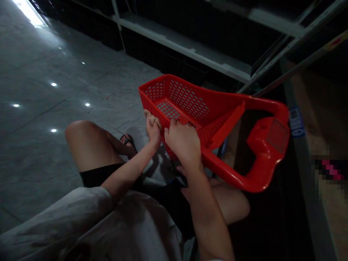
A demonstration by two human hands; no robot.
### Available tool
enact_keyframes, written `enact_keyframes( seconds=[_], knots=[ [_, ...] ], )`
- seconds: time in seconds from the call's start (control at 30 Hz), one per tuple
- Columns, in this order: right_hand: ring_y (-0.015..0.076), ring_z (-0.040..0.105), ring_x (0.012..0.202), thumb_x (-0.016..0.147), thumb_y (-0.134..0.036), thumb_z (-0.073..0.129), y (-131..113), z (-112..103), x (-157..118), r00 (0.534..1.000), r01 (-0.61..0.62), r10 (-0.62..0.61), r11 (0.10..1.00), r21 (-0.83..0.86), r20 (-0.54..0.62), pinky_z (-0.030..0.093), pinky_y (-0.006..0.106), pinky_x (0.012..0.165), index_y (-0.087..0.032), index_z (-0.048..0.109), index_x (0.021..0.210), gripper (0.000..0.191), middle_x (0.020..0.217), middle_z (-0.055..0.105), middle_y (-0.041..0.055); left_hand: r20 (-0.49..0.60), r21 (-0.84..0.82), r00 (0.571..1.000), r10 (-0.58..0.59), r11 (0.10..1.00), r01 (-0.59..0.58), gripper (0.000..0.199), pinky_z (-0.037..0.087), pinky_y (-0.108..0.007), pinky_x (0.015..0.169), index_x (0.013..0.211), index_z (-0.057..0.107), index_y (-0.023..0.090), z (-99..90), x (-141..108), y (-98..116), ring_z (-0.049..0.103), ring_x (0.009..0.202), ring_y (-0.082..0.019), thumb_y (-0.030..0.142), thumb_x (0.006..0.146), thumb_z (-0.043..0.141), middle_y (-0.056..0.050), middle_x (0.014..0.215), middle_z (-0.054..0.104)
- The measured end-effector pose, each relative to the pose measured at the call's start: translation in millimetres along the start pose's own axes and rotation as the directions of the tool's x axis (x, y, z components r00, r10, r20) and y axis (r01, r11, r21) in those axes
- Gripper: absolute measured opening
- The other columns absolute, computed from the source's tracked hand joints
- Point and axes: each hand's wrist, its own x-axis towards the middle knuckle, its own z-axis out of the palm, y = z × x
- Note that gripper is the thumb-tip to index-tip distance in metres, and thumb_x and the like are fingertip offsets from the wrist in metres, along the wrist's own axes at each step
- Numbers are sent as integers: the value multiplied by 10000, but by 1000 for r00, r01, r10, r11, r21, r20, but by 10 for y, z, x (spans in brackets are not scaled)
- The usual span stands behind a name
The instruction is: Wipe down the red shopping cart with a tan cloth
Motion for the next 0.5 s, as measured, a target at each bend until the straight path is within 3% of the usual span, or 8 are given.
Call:
enact_keyframes(
  seconds=[0.07, 0.13, 0.2, 0.27, 0.33, 0.43, 0.5],
  knots=[
    [321, 772, 927, 1049, -287, 326, 19, 2, -3, 1000, 0, 0, 1000, -11, 6, 579, 378, 759, -99, 602, 1223, 377, 1061, 769, 208, -48, -45, 997, -63, 997, 61, 566, 223, -546, 1316, 1607, 98, 253, 53, -575, 183, 209, 1604, -226, 248, 1065, 261, -153, 1699, 253],
    [317, 773, 938, 1050, -260, 308, 45, -2, -12, 1000, -2, 2, 1000, -11, 25, 575, 368, 760, -110, 602, 1230, 375, 1051, 770, 205, 15, -143, 1000, 7, 990, -5, 577, 283, -502, 1307, 1611, 236, 301, 83, -1034, 424, 244, 1596, -228, 333, 1053, 375, -86, 1705, 290],
    [324, 772, 953, 1057, -265, 290, 68, -9, -13, 998, -11, 11, 1000, 2, 54, 574, 378, 773, -117, 600, 1239, 389, 1067, 767, 207, -2, -189, 998, 65, 980, -65, 596, 273, -481, 1316, 1627, 234, 340, 87, -1179, 655, 247, 1595, -211, 372, 1053, 392, -38, 1711, 288],
    [334, 770, 969, 1067, -285, 272, 82, -14, 2, 996, -24, 21, 999, 30, 91, 573, 397, 796, -119, 603, 1247, 412, 1099, 763, 207, -89, -211, 993, 83, 972, -100, 595, 228, -447, 1336, 1625, 248, 368, 74, -958, 806, 243, 1595, -193, 366, 1053, 412, 8, 1703, 309],
    [335, 764, 1000, 1075, -303, 261, 92, -13, 31, 992, -35, 27, 997, 64, 122, 567, 409, 843, -121, 605, 1264, 433, 1136, 758, 206, -188, -245, 980, 71, 962, -116, 597, 176, -401, 1350, 1605, 301, 371, 45, -480, 849, 215, 1602, -179, 309, 1034, 467, 40, 1697, 323],
    [313, 734, 1113, 1075, -287, 284, 140, -22, 62, 989, -25, 2, 988, 154, 147, 537, 401, 953, -119, 594, 1324, 432, 1229, 737, 202, -328, -242, 944, 35, 963, -120, 604, 169, -373, 1347, 1579, 354, 324, -41, 326, 769, 227, 1596, -146, 156, 1003, 423, 29, 1681, 357],
    [284, 699, 1198, 1068, -250, 307, 228, -63, 44, 987, 14, -53, 969, 245, 153, 509, 378, 1023, -118, 582, 1372, 431, 1302, 715, 191, -365, -209, 931, 30, 971, -113, 633, 195, -368, 1338, 1556, 389, 297, -114, 697, 693, 286, 1573, -138, 84, 961, 420, 7, 1653, 407]
  ],
)
